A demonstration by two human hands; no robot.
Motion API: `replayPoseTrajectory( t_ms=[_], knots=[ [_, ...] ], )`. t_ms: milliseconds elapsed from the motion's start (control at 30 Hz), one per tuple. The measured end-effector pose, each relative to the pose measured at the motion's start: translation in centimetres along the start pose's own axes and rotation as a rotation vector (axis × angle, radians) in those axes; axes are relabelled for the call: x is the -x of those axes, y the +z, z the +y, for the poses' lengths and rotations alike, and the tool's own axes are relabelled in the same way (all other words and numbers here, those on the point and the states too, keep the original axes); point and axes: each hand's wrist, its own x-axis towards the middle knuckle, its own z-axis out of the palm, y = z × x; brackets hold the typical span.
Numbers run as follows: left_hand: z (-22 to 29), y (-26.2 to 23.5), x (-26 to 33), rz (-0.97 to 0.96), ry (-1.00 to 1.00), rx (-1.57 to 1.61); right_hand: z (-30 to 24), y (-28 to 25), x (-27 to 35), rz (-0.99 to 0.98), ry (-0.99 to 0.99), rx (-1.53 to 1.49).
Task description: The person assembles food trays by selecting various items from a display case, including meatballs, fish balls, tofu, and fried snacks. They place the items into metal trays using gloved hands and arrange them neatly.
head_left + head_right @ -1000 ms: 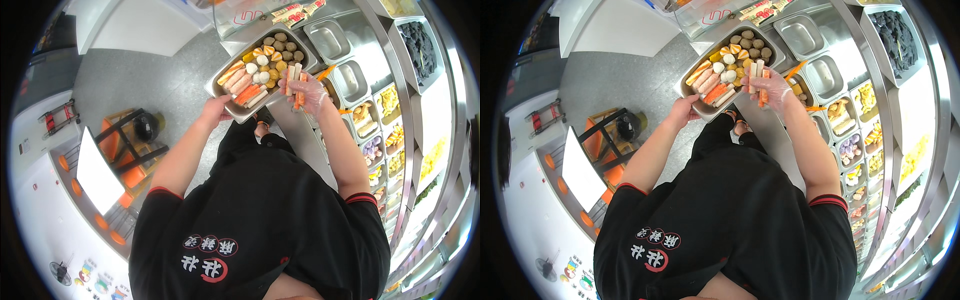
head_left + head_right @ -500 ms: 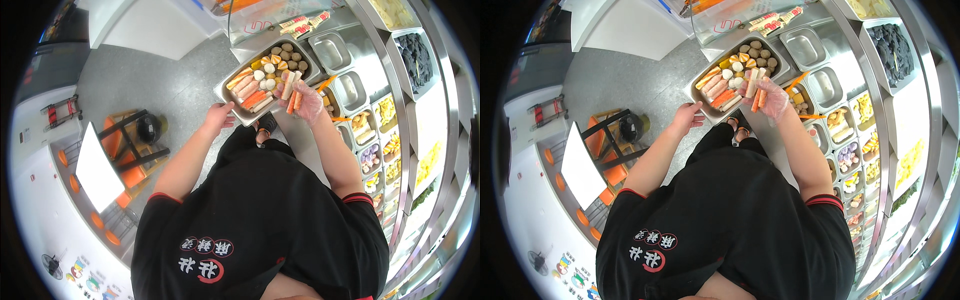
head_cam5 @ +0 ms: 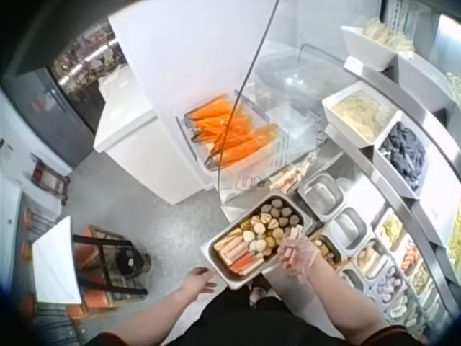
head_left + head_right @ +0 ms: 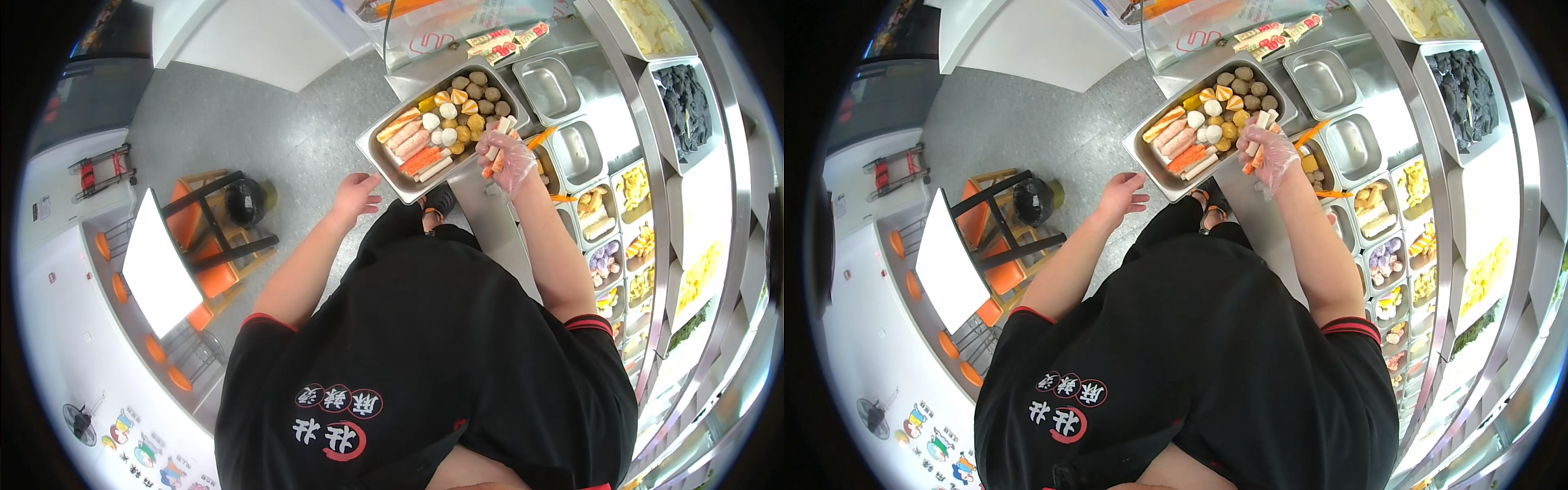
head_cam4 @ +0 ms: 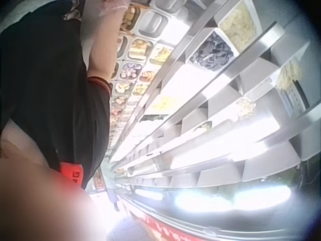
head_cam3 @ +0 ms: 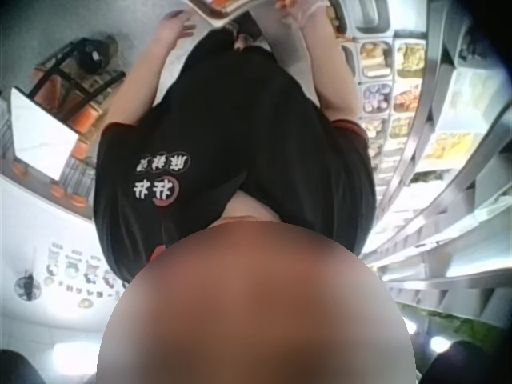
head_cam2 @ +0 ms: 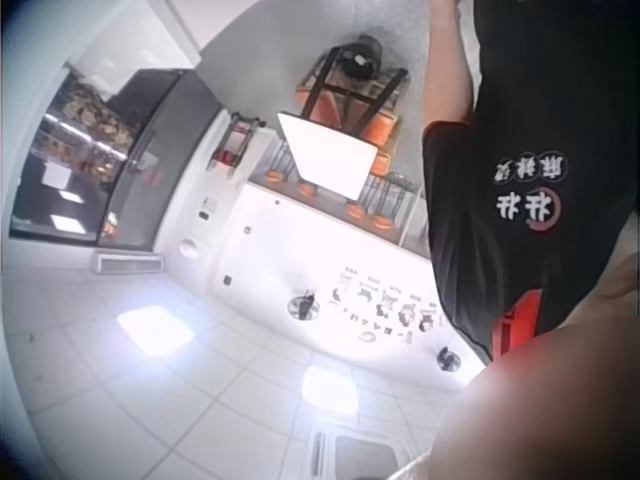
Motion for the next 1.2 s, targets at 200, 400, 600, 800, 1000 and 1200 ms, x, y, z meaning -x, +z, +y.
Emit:
replayPoseTrajectory(
  t_ms=[200, 400, 600, 800, 1000, 1200],
  knots=[
    [-3.1, -1.7, -0.2, 0.098, -0.027, -0.019, 0.4, -1.3, 0.4, 0.118, -0.051, 0.016],
    [-9.6, -4.5, -1.4, 0.166, 0.020, -0.387, -0.8, -1.9, 2.8, 0.166, -0.039, -0.147],
    [-16.0, -10.1, -2.2, 0.320, 0.086, -0.653, -1.6, -4.6, 5.2, 0.052, -0.035, -0.300],
    [-19.1, -12.9, -0.5, 0.414, 0.058, -0.634, -2.1, -8.3, 4.9, -0.078, 0.015, -0.336],
    [-19.9, -13.5, 3.2, 0.323, 0.064, -0.659, -1.8, -7.1, 4.2, -0.072, -0.160, -0.314],
    [-19.8, -18.5, 2.0, 0.138, 0.087, -0.681, 0.4, -5.1, 4.9, -0.001, -0.257, -0.128]
  ],
)
